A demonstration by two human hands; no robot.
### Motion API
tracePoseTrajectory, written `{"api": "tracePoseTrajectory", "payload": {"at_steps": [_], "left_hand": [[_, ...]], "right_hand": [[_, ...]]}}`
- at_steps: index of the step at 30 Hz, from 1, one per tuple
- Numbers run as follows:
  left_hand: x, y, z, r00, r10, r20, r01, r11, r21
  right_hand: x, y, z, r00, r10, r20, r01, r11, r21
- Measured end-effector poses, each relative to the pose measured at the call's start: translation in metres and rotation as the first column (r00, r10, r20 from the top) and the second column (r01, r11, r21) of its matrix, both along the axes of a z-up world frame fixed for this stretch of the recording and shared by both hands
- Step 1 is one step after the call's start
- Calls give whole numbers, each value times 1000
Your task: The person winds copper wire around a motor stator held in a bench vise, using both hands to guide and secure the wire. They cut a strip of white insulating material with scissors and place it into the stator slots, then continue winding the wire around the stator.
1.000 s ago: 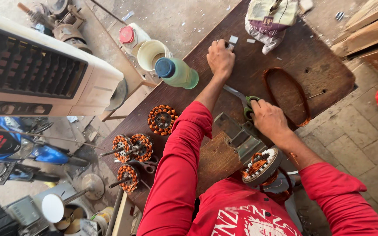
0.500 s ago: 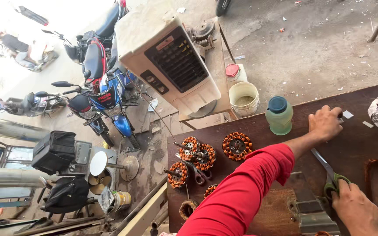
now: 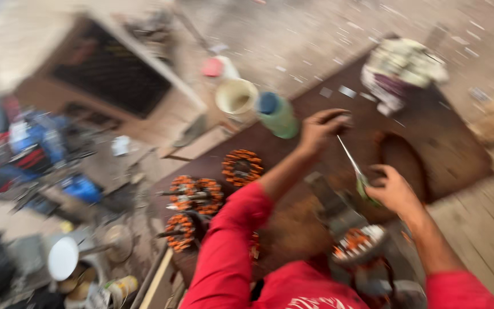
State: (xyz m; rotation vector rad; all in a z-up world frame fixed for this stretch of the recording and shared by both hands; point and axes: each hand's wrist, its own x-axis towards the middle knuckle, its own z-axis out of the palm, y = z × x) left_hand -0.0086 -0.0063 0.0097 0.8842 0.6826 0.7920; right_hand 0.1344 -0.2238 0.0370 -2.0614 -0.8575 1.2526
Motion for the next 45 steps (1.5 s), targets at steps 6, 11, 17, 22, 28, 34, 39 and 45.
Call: {"api": "tracePoseTrajectory", "payload": {"at_steps": [6,11,17,22,28,34,39,45], "left_hand": [[-25,-32,48,996,-89,-25,84,984,-155],[-11,-45,52,993,-118,16,119,986,-119],[-6,-50,54,990,-136,37,138,987,-77],[-12,-44,63,987,-158,-20,155,983,-97],[-23,-59,71,958,-256,-127,252,967,-45],[-32,-96,101,910,-356,-212,378,923,74],[-35,-111,152,852,-524,8,520,848,99],[-46,-142,203,862,-414,-292,494,557,668]], "right_hand": [[-4,-24,36,928,-104,-358,234,910,343],[-14,-17,61,963,78,259,-193,868,457],[-14,-10,70,932,104,348,-244,889,387],[-11,-9,52,947,86,309,-195,919,342],[-14,-2,56,823,132,553,-375,857,353],[-22,-14,103,743,-145,653,-435,637,636],[-30,-40,151,706,-258,659,-407,615,676],[-50,-88,175,708,-393,586,-283,603,746]]}}
